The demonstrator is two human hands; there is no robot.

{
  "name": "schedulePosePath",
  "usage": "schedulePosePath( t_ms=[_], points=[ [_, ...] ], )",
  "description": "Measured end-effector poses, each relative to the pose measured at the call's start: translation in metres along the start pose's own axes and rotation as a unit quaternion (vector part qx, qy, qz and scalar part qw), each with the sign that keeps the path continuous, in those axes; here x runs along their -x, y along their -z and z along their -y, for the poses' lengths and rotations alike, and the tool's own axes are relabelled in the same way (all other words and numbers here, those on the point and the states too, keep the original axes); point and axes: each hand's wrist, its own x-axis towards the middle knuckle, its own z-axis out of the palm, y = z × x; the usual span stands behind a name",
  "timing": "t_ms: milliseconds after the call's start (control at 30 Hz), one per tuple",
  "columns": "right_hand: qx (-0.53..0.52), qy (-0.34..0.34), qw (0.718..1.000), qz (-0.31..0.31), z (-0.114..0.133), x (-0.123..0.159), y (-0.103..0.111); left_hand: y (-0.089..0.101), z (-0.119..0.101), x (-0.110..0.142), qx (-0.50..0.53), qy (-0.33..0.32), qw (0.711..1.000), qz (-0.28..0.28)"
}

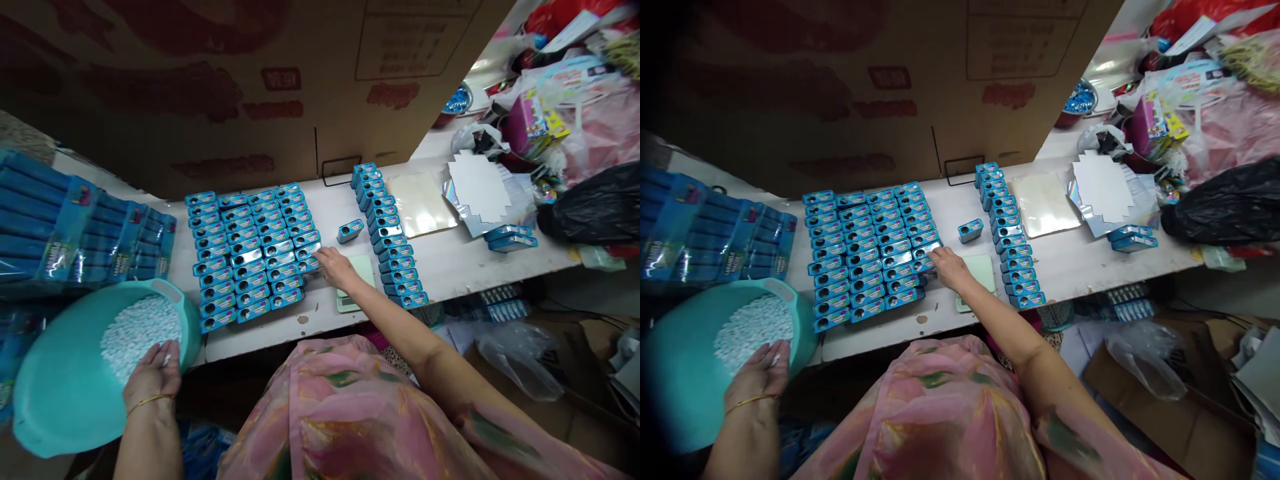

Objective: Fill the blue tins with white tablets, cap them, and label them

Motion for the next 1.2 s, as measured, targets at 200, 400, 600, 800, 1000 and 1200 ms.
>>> schedulePosePath(
  t_ms=[200, 400, 600, 800, 1000, 1200],
  points=[
    [-0.002, -0.019, 0.999, -0.032, -0.036, -0.004, -0.011, -0.012, -0.005, 0.02, 0.058, 0.047, 0.995, -0.062],
    [0.109, -0.117, 0.986, -0.036, -0.102, -0.033, 0.023, -0.014, -0.017, 0.031, 0.105, 0.093, 0.986, -0.095],
    [0.121, -0.125, 0.984, -0.03, -0.096, -0.005, 0.04, -0.011, -0.033, 0.046, 0.156, 0.097, 0.982, -0.047],
    [0.081, -0.072, 0.994, 0.019, -0.051, 0.073, 0.03, -0.066, -0.02, 0.083, 0.103, 0.14, 0.974, 0.145],
    [0.006, -0.059, 0.996, -0.063, -0.004, 0.099, 0.018, -0.142, 0.016, 0.148, 0.07, 0.3, 0.887, 0.343],
    [-0.058, 0.131, 0.989, 0.036, 0.068, 0.095, -0.006, -0.154, 0.043, 0.172, 0.053, 0.395, 0.839, 0.371]
  ],
)
